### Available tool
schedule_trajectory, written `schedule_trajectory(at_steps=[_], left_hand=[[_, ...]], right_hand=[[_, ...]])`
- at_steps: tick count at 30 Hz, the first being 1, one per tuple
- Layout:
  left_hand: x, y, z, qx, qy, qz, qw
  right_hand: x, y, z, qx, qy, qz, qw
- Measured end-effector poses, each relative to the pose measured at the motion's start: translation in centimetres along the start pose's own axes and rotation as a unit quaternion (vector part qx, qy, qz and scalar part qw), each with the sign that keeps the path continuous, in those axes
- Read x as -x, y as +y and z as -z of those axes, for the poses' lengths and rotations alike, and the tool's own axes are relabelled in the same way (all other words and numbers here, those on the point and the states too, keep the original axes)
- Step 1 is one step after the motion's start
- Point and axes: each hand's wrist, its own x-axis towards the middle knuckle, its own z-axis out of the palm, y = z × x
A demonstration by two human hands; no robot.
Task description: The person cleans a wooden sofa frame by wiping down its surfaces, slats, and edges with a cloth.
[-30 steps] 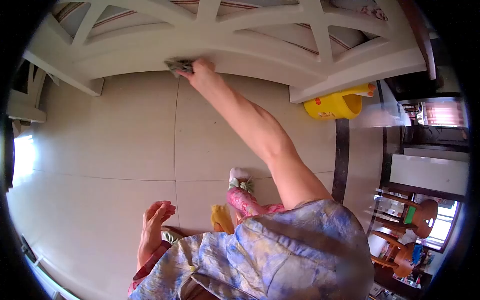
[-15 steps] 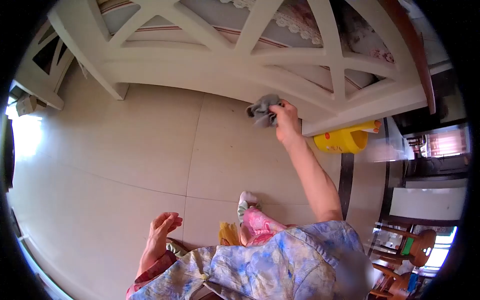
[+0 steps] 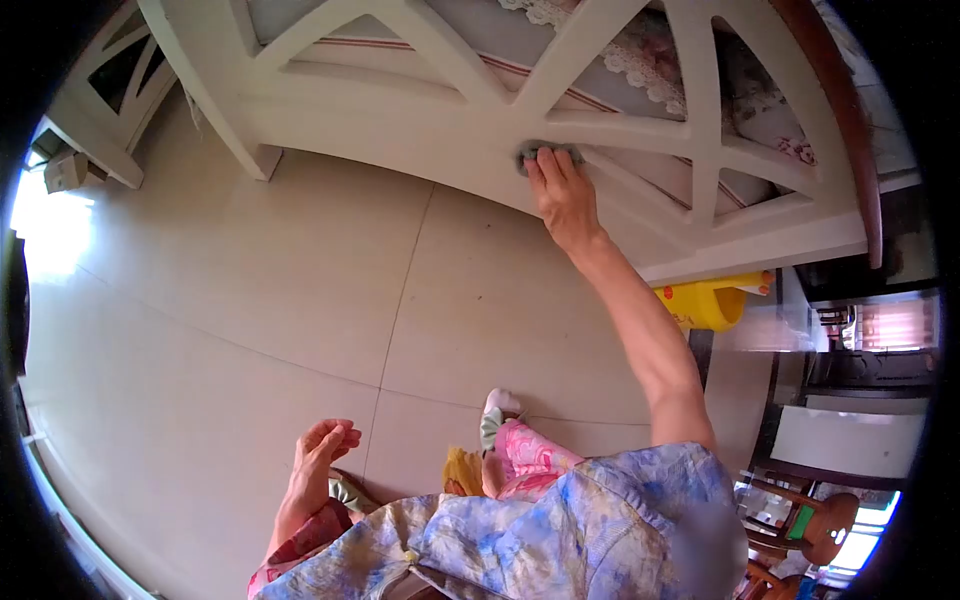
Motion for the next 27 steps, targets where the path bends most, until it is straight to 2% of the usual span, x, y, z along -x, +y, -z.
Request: schedule_trajectory(at_steps=[3, 5, 7, 9, 13, 15, 16, 17, 18, 20, 21, 23, 25, 27], left_hand=[[-0.8, -0.4, 0.0, -0.018, -0.009, 0.009, 1.000], [-0.8, -0.2, -0.5, -0.030, -0.019, 0.016, 0.999], [-1.1, 0.8, -1.0, -0.022, -0.056, 0.009, 0.998], [-0.9, 0.5, -0.6, -0.002, -0.066, -0.002, 0.998], [-0.5, -0.7, 0.4, -0.005, -0.005, 0.017, 1.000], [-0.9, -0.5, 0.5, -0.004, 0.016, 0.031, 0.999], [-0.9, -0.3, 0.1, -0.009, 0.001, 0.025, 1.000], [-0.9, 0.0, -0.3, -0.017, -0.016, 0.021, 1.000], [-1.1, 0.2, -0.6, -0.013, -0.036, 0.011, 0.999], [-1.5, 0.5, -1.3, -0.021, -0.052, 0.012, 0.998], [-1.5, 0.6, -1.7, -0.019, -0.057, 0.015, 0.998], [-1.2, 1.4, -2.2, -0.031, -0.069, 0.015, 0.997], [-0.7, 2.1, -2.5, -0.040, -0.027, 0.027, 0.998], [-0.8, 1.4, -1.9, -0.051, -0.026, 0.028, 0.998]], right_hand=[[-3.7, -1.0, 0.5, -0.021, 0.026, -0.027, 0.999], [-5.3, -1.4, 0.6, 0.008, 0.039, 0.018, 0.999], [-4.0, -1.0, 1.2, 0.025, 0.037, 0.029, 0.999], [-0.8, -0.2, 1.2, 0.025, -0.015, 0.023, 0.999], [-0.3, 0.3, 1.0, 0.034, -0.020, -0.029, 0.999], [-3.8, -1.0, -0.3, 0.004, 0.049, -0.027, 0.998], [-6.0, -2.5, -1.3, -0.164, 0.012, -0.134, 0.977], [-8.4, -4.4, -2.5, -0.322, -0.025, -0.240, 0.916], [-10.2, -5.6, -3.9, -0.394, -0.043, -0.208, 0.894], [-13.2, -8.4, -5.2, -0.305, -0.020, -0.083, 0.949], [-13.7, -9.3, -5.1, -0.137, 0.013, 0.013, 0.990], [-12.2, -8.3, -3.7, -0.077, -0.003, 0.017, 0.997], [-10.3, -7.0, -3.2, -0.018, -0.018, 0.028, 0.999], [-5.5, -4.8, -3.2, -0.125, -0.067, -0.035, 0.989]])
